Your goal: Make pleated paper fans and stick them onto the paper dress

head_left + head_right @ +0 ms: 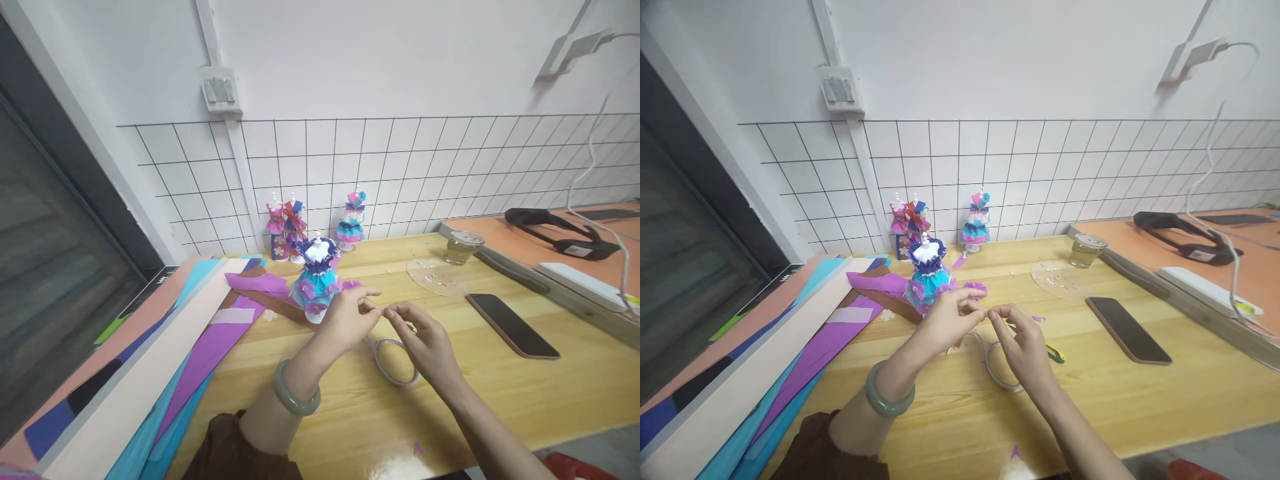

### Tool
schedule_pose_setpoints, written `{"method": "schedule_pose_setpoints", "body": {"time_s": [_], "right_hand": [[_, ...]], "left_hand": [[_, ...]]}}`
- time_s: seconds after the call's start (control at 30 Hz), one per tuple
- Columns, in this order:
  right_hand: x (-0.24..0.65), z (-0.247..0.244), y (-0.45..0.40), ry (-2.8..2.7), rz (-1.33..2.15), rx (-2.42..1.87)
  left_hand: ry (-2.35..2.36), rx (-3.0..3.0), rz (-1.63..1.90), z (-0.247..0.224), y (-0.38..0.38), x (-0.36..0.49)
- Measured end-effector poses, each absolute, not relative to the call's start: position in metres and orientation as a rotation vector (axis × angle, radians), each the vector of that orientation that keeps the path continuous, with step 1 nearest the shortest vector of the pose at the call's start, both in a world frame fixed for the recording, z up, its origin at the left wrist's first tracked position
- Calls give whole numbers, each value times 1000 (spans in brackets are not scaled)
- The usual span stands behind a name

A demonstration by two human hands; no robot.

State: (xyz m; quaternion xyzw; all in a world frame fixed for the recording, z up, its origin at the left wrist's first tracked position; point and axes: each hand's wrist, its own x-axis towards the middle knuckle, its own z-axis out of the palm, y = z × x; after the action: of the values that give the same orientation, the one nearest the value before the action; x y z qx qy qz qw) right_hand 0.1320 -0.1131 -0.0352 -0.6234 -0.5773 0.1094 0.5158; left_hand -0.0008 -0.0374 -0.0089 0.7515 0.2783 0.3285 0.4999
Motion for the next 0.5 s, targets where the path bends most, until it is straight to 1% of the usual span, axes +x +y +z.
{"method": "schedule_pose_setpoints", "body": {"time_s": [0.2,0.37,0.5], "right_hand": [[135,-44,-106,-1272,540,-1393],[133,-44,-101,-1231,548,-1399],[126,-35,-98,-1219,521,-1389]], "left_hand": [[662,1861,656,6,-42,-15],[719,1878,574,23,-37,-39],[879,1928,578,35,-22,-69]]}}
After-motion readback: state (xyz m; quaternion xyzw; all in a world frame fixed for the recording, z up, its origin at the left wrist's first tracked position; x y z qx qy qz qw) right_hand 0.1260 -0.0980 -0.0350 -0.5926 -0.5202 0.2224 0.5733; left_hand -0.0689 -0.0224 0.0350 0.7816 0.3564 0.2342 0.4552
